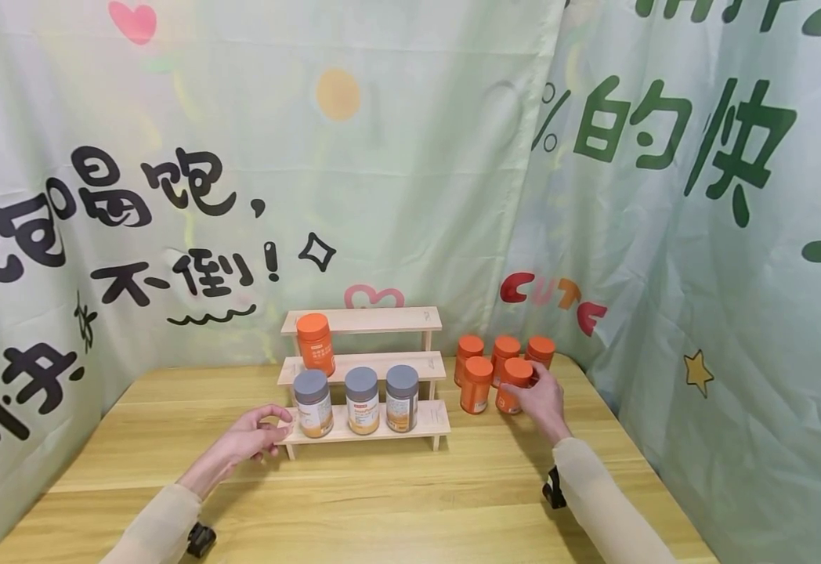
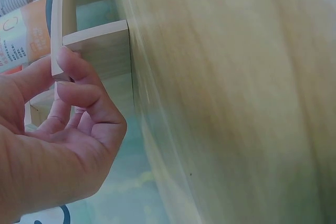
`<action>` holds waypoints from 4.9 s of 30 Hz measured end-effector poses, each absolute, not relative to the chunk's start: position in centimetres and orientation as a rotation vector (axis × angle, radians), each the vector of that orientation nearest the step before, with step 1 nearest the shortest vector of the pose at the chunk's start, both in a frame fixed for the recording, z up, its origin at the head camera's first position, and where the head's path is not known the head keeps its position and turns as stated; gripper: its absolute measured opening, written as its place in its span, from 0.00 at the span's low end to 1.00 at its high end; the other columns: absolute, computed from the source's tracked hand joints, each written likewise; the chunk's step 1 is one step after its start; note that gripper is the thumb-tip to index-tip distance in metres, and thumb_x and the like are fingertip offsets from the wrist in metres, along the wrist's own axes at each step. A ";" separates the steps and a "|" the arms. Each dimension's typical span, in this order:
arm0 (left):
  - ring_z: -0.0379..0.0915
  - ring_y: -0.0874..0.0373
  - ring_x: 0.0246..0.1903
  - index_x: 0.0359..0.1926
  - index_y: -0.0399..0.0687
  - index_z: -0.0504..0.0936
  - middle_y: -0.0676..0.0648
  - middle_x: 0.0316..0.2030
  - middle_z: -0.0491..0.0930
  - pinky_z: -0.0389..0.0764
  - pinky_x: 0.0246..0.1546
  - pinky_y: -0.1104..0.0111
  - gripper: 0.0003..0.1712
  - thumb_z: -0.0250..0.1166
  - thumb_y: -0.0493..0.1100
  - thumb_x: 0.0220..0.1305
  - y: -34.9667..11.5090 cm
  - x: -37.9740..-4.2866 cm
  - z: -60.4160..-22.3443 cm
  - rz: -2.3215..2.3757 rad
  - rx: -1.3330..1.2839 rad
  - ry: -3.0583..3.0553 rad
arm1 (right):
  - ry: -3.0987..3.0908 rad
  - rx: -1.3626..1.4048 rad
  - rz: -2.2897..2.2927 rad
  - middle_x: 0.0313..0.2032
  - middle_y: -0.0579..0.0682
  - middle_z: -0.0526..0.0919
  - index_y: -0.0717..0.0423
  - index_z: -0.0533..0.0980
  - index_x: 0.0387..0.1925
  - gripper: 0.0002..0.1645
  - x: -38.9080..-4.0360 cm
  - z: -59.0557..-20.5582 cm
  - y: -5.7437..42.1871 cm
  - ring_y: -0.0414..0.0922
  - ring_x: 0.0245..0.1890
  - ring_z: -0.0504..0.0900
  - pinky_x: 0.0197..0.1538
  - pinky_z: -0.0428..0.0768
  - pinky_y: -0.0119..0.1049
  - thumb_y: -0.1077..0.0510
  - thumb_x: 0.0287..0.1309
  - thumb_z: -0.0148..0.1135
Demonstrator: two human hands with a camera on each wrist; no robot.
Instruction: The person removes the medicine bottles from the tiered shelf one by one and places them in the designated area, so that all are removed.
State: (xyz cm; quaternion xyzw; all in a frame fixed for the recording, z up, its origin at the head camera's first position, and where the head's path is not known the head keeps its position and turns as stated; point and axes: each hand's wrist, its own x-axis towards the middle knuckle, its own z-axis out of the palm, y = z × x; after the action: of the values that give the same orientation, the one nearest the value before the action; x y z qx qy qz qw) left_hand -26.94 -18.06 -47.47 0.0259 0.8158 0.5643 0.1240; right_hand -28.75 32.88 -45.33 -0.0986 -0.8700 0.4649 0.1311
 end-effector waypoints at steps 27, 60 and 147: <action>0.74 0.57 0.22 0.50 0.46 0.75 0.47 0.25 0.77 0.71 0.19 0.69 0.15 0.65 0.43 0.64 -18.2 -27.0 -47.5 1.650 0.096 2.373 | -2.559 -0.282 1.393 0.68 0.69 0.64 0.63 0.55 0.72 0.48 -29.1 -45.2 33.2 0.63 0.65 0.67 0.66 0.68 0.56 0.56 0.57 0.69; 0.74 0.57 0.22 0.50 0.46 0.75 0.46 0.25 0.77 0.69 0.18 0.70 0.15 0.65 0.42 0.64 -18.0 -27.2 -47.7 1.658 0.061 2.360 | -2.134 -0.278 1.571 0.61 0.55 0.75 0.51 0.70 0.66 0.36 -28.3 -41.9 32.4 0.40 0.55 0.72 0.42 0.73 0.14 0.44 0.59 0.67; 0.73 0.58 0.21 0.50 0.44 0.74 0.47 0.25 0.77 0.69 0.17 0.70 0.16 0.65 0.43 0.64 -17.9 -26.7 -47.1 1.659 0.064 2.351 | -2.535 0.501 1.975 0.59 0.54 0.78 0.49 0.68 0.67 0.41 -33.2 -34.8 5.3 0.53 0.62 0.75 0.63 0.74 0.46 0.58 0.50 0.75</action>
State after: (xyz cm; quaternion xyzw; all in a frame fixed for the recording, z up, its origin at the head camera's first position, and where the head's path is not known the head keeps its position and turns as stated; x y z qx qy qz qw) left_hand -26.69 -17.85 -47.06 0.0222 0.8098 0.5713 0.1314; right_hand -33.21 5.31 -34.84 0.1538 -0.7782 0.6064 -0.0553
